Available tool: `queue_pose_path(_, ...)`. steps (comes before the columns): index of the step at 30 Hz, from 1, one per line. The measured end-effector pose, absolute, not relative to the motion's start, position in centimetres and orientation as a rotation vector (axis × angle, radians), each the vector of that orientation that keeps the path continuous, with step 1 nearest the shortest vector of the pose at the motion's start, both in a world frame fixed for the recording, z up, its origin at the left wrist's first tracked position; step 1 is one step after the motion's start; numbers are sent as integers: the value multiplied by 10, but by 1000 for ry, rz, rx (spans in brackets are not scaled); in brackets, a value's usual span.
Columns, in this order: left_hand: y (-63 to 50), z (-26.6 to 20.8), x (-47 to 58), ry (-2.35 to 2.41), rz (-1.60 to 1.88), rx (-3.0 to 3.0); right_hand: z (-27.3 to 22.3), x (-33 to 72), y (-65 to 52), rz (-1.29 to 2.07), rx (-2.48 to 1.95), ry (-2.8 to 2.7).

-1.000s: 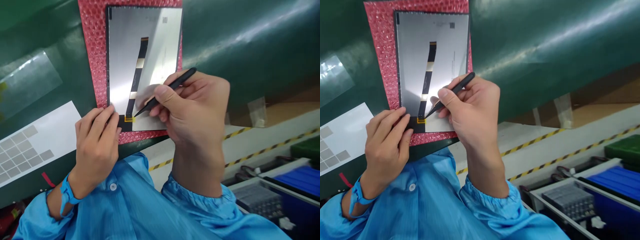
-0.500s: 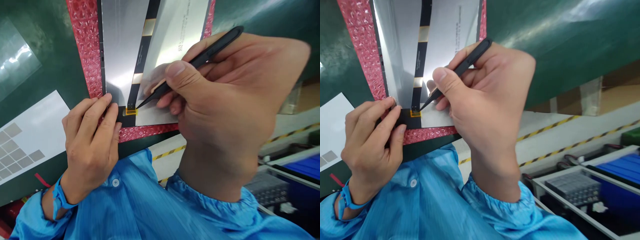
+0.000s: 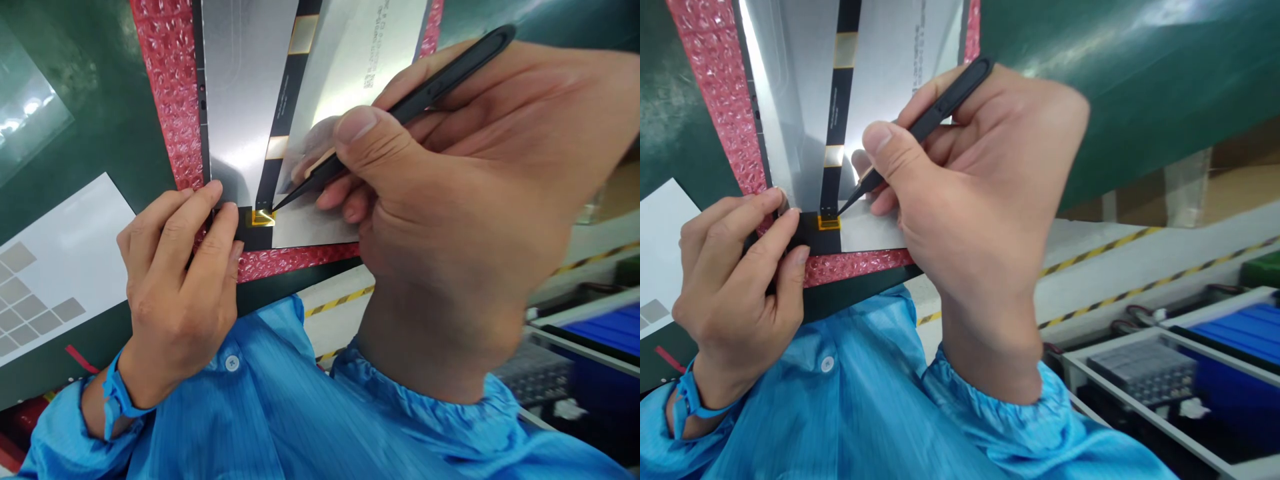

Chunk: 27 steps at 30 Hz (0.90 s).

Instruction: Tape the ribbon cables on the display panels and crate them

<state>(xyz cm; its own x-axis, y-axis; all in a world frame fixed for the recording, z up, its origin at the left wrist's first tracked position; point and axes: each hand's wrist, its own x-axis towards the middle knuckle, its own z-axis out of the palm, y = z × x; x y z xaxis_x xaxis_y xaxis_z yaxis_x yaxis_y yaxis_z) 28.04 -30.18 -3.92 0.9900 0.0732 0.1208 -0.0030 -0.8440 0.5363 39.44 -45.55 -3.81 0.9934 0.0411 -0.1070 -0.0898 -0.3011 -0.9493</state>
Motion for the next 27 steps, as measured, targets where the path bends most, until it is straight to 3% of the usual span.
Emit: queue_pose_path(27,-303,-38,281,-7,210,2645,-38,394,-455,119,-1869,-2)
